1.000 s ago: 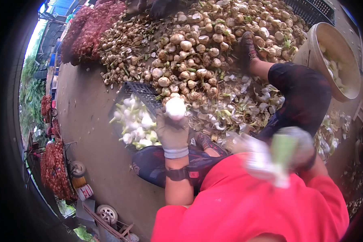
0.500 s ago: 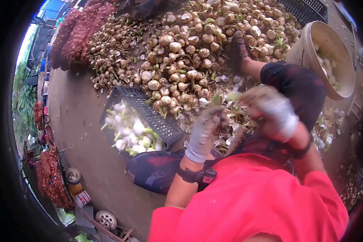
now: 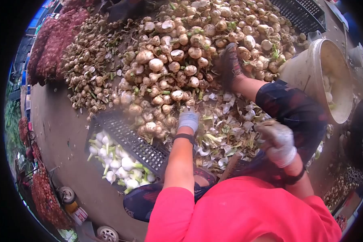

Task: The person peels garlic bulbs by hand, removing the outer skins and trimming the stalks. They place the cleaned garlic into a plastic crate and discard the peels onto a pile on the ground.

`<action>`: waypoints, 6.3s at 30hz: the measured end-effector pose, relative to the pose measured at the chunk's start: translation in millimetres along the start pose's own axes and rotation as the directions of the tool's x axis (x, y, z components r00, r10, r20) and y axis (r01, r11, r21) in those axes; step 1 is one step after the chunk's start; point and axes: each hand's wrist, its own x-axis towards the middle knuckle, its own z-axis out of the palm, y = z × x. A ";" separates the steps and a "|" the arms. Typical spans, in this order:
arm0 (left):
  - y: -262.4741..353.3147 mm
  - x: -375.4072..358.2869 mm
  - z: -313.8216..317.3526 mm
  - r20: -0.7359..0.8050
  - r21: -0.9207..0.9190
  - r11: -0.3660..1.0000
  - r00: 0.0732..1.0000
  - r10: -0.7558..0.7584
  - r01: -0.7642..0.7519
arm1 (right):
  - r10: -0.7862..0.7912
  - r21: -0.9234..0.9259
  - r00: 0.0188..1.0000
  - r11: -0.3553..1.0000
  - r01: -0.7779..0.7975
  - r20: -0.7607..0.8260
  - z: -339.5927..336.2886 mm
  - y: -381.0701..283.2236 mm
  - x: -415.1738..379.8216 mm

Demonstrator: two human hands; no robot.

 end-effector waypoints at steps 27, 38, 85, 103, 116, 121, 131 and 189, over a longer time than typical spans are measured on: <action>97.5 -294.5 -70.4 -0.821 -0.483 0.693 0.552 -0.146 -0.536 | 0.145 0.477 0.901 0.808 -0.347 0.409 43.6 -75.0 -33.2; 92.1 -297.8 -54.5 -0.577 -0.781 -0.211 0.809 -0.116 -0.588 | 0.097 0.804 0.833 0.223 -0.552 0.545 44.5 -76.7 -58.5; 95.8 -300.2 -67.7 -0.935 -0.285 0.907 0.296 -0.193 -0.311 | 0.052 0.048 0.921 0.996 -0.077 0.386 72.1 -90.9 -28.3; 48.4 -311.1 14.7 -0.425 -0.005 -0.913 0.827 -0.368 -0.409 | -0.062 0.494 0.877 0.844 -0.208 0.476 -4.7 -38.4 -57.6; -7.0 -391.7 -40.7 -0.409 -0.775 0.116 0.353 -0.842 -0.622 | 0.087 -0.179 0.767 0.983 0.037 0.635 67.1 -48.7 -19.8; -2.0 -335.7 -52.3 -0.347 -0.906 0.235 0.300 -0.889 -0.351 | 0.232 -0.279 0.792 0.957 -0.081 0.565 86.9 -35.2 -7.0; -151.0 -20.6 125.2 0.241 -0.970 -0.209 0.524 -0.817 0.121 | 0.331 -0.313 0.594 0.940 -0.138 0.733 107.9 -10.0 3.8; 89.4 -312.6 -58.4 -0.584 -0.522 -0.503 0.718 -0.378 -0.689 | 0.033 -0.233 0.935 0.971 0.054 0.354 60.8 -49.4 -24.0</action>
